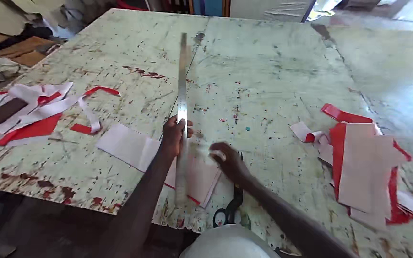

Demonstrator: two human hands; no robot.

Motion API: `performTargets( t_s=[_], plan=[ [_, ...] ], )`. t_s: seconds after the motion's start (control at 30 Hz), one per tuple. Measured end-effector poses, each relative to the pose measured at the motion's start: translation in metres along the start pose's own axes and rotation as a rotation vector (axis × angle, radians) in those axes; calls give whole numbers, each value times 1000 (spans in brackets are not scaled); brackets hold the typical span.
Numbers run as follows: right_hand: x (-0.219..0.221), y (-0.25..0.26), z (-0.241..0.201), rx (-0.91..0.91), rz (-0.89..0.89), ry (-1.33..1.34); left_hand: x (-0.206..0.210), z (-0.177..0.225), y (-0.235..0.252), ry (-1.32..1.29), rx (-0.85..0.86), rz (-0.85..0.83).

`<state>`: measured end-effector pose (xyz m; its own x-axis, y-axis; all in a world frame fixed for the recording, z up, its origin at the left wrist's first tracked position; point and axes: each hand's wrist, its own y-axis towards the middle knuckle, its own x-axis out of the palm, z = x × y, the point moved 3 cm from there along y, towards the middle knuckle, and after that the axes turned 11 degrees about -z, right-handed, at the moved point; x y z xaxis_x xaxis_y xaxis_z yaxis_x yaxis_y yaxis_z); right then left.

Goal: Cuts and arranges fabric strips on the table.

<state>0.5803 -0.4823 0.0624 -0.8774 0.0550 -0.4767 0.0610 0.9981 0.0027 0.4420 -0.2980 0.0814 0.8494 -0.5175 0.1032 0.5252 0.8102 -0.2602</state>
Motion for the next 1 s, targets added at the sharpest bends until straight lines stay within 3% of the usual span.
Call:
performTargets(
  t_s=[0.1,0.17,0.27,0.37,0.47,0.57,0.7,0.87,1.0],
  plan=[
    [-58,28,81,151,138,-413,-30,-29,4,113,-58,-130],
    [-84,33,124,286,90,-579,-35,-51,4,198,-91,-216],
    [-92,27,155,286,38,-725,-32,-67,12,286,-128,-322],
    [-98,22,150,224,68,-749,-20,-72,28,306,-125,-417],
    [-114,32,154,326,12,-661,-3,-75,48,322,-99,-469],
    [-114,43,137,427,-59,-414,16,-76,72,403,-98,-473],
    [-69,53,98,327,-111,-58,26,-86,97,686,-57,-526],
    [-27,68,89,275,-154,104,24,-77,99,879,-23,-586],
    [-26,76,95,278,-111,34,-12,-50,53,1043,9,-523]
  ],
)
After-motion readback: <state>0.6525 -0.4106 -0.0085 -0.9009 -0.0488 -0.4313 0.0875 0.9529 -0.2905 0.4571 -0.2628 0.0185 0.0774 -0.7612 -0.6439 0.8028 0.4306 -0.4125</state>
